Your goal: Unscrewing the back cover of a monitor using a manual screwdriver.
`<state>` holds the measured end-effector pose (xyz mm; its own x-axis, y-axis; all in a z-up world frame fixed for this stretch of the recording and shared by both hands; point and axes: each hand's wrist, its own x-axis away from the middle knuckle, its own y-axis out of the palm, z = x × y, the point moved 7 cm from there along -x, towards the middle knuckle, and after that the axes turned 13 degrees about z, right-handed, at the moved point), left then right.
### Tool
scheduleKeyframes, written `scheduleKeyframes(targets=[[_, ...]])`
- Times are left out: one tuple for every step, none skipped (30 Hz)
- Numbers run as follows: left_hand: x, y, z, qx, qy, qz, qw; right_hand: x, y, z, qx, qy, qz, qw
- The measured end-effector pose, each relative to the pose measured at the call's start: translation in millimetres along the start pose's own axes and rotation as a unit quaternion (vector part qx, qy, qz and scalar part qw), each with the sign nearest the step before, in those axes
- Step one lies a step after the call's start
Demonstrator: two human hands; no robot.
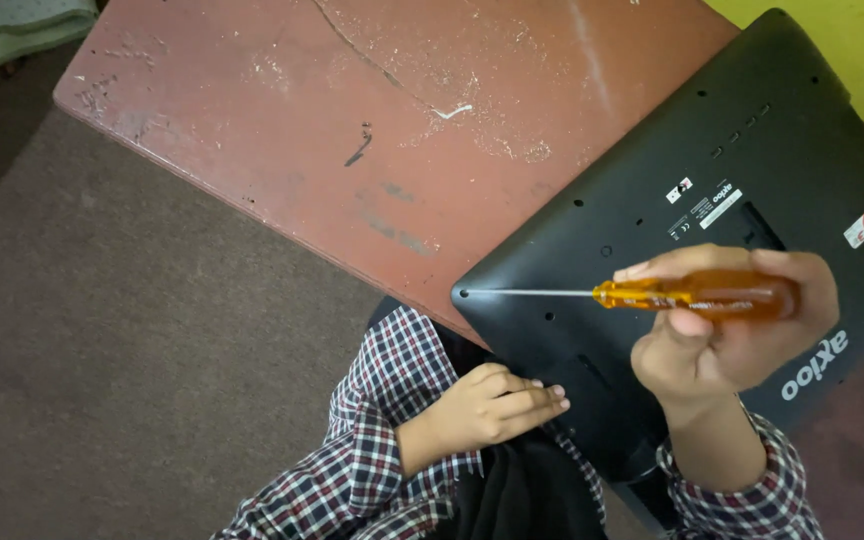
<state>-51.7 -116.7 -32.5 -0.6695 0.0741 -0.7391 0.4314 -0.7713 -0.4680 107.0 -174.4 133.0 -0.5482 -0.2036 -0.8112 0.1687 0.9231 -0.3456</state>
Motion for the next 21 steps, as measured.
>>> scheduleKeyframes(targets=[[-0.2, -0.1, 0.1, 0.001, 0.003, 0.003, 1.000, 0.2, 0.2, -2.8, -0.008, -0.008, -0.002, 1.000], [-0.8, -0.2, -0.3, 0.002, 0.007, 0.006, 1.000, 0.0, 0.6, -5.5, -0.016, -0.017, -0.003, 1.000], [-0.8, -0.2, -0.5, 0.002, 0.007, 0.005, 1.000, 1.2, 0.5, -3.4, -0.016, -0.016, -0.003, 1.000], [-0.8, -0.3, -0.5, -0.007, 0.009, 0.007, 1.000, 2.8, 0.1, -3.0, 0.021, -0.035, -0.004, 0.999], [-0.7, -0.4, -0.3, -0.015, 0.011, 0.009, 1.000, 4.5, -0.2, -2.5, 0.057, -0.054, -0.004, 0.997], [-1.1, -0.7, -0.3, -0.015, 0.011, 0.009, 1.000, 6.5, 2.1, -2.4, 0.057, -0.053, -0.004, 0.997], [-1.3, -0.8, -0.5, -0.014, 0.010, 0.007, 1.000, 8.0, 2.5, -1.4, 0.029, -0.039, 0.008, 0.999], [-1.6, -0.9, -0.4, -0.013, 0.008, 0.005, 1.000, 9.6, 3.0, -0.4, 0.000, -0.024, 0.020, 1.000], [-0.7, -0.2, -0.7, -0.012, 0.008, 0.005, 1.000, 7.4, 2.6, -2.5, 0.000, -0.024, 0.020, 1.000], [0.0, 0.2, -0.8, -0.013, 0.007, 0.008, 1.000, 5.6, 5.1, -4.6, -0.027, -0.017, -0.002, 0.999], [0.8, 0.6, -0.9, -0.013, 0.007, 0.011, 1.000, 3.9, 7.5, -6.9, -0.054, -0.011, -0.024, 0.998], [0.5, 0.3, -1.3, -0.013, 0.007, 0.011, 1.000, 6.0, 5.5, -6.5, -0.054, -0.011, -0.024, 0.998], [0.1, -0.4, -1.3, -0.012, 0.008, 0.014, 1.000, 9.0, 6.1, -7.9, -0.085, -0.014, -0.046, 0.995], [-0.3, -1.1, -1.6, -0.011, 0.010, 0.016, 1.000, 12.0, 6.5, -9.4, -0.116, -0.018, -0.067, 0.991], [-0.2, -0.9, -1.7, -0.011, 0.010, 0.016, 1.000, 15.8, 4.3, -8.4, -0.116, -0.018, -0.067, 0.991], [-0.1, -0.8, -1.5, -0.012, 0.011, 0.016, 1.000, 20.9, 5.2, -9.3, -0.146, -0.018, -0.093, 0.985], [0.0, -0.8, -1.3, -0.013, 0.012, 0.017, 1.000, 26.3, 5.8, -10.3, -0.175, -0.018, -0.120, 0.977], [0.7, -0.1, -1.7, -0.012, 0.013, 0.017, 1.000, 24.5, 6.0, -15.4, -0.175, -0.018, -0.120, 0.977], [1.4, 0.0, -1.7, -0.011, 0.016, 0.021, 1.000, 24.3, 9.1, -21.1, -0.198, -0.009, -0.145, 0.969], [2.1, 0.1, -1.7, -0.011, 0.018, 0.026, 0.999, 24.2, 12.2, -26.9, -0.221, 0.000, -0.170, 0.960], [4.2, 2.0, -2.0, -0.011, 0.018, 0.026, 0.999, 15.2, 12.2, -31.6, -0.221, 0.000, -0.170, 0.960]])
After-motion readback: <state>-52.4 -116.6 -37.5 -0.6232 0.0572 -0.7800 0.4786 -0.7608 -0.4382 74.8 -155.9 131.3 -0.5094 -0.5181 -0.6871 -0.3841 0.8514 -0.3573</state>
